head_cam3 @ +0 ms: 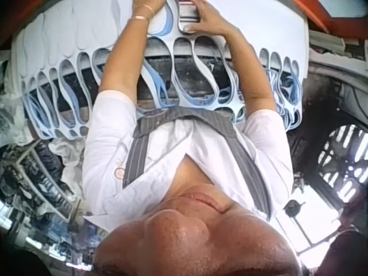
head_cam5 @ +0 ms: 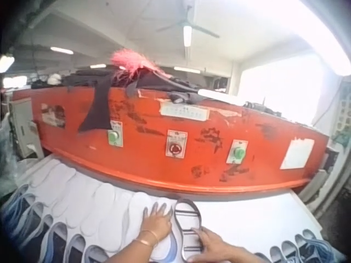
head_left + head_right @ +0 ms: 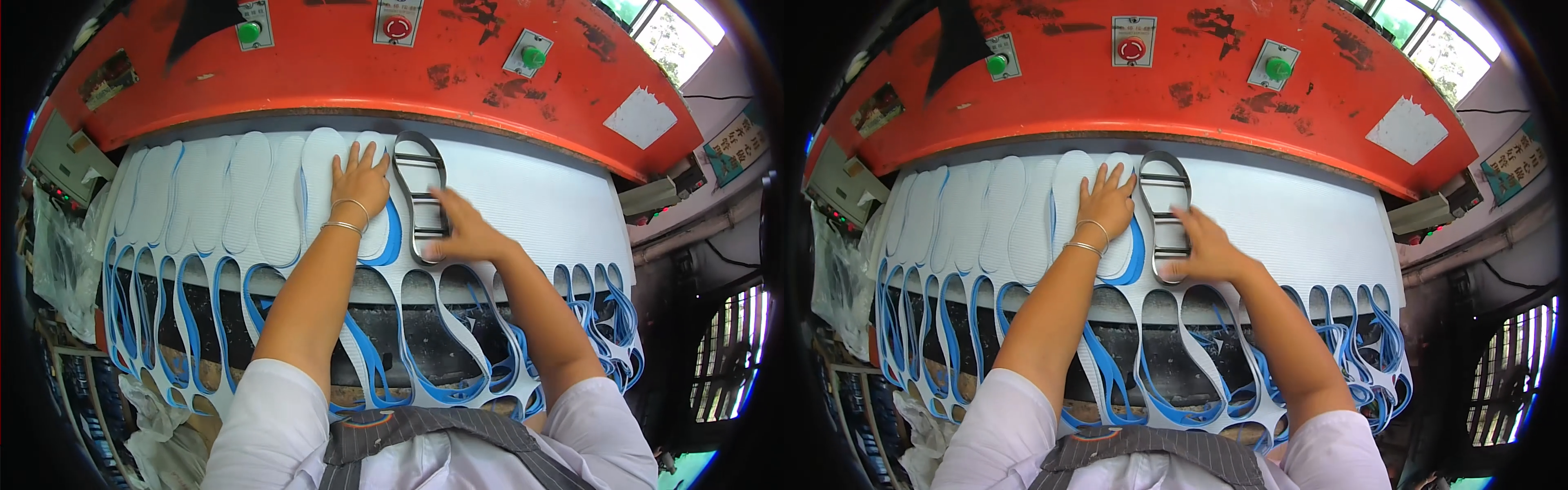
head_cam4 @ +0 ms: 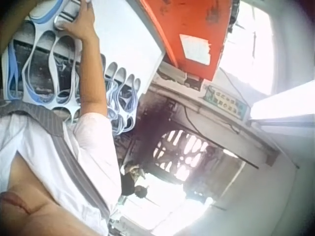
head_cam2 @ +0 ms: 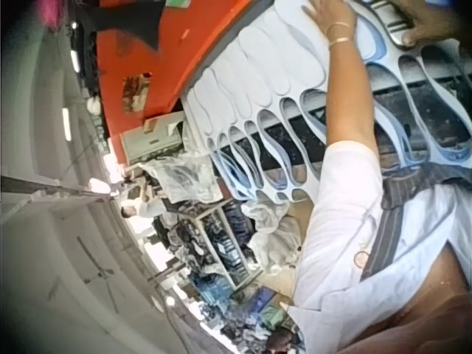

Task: Cutting shoe sole components from a sheet of foam material using a hydraulic die-cutting machine.

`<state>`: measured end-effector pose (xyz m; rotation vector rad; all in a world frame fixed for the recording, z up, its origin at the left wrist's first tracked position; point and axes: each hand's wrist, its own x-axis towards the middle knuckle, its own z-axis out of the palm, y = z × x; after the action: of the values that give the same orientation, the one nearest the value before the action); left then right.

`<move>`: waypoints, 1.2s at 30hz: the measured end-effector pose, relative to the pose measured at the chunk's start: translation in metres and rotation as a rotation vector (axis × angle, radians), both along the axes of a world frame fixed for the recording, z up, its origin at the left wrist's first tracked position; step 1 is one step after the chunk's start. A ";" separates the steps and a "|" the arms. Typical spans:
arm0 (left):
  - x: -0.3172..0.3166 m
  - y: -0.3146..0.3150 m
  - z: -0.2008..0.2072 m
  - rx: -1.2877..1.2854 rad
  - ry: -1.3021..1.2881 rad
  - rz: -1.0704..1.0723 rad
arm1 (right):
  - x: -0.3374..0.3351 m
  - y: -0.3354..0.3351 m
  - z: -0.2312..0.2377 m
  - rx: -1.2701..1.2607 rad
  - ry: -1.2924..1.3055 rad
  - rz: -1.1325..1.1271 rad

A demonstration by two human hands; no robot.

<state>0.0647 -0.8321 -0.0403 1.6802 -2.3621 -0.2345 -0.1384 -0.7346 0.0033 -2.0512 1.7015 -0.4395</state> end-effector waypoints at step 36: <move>0.166 0.069 0.184 -0.707 0.712 0.030 | -0.049 0.044 0.121 -0.878 -0.629 -0.427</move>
<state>0.2312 -0.7634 0.1434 1.0497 -1.6093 0.0205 -0.1874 -0.6905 0.1242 -1.6663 1.6460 -2.0152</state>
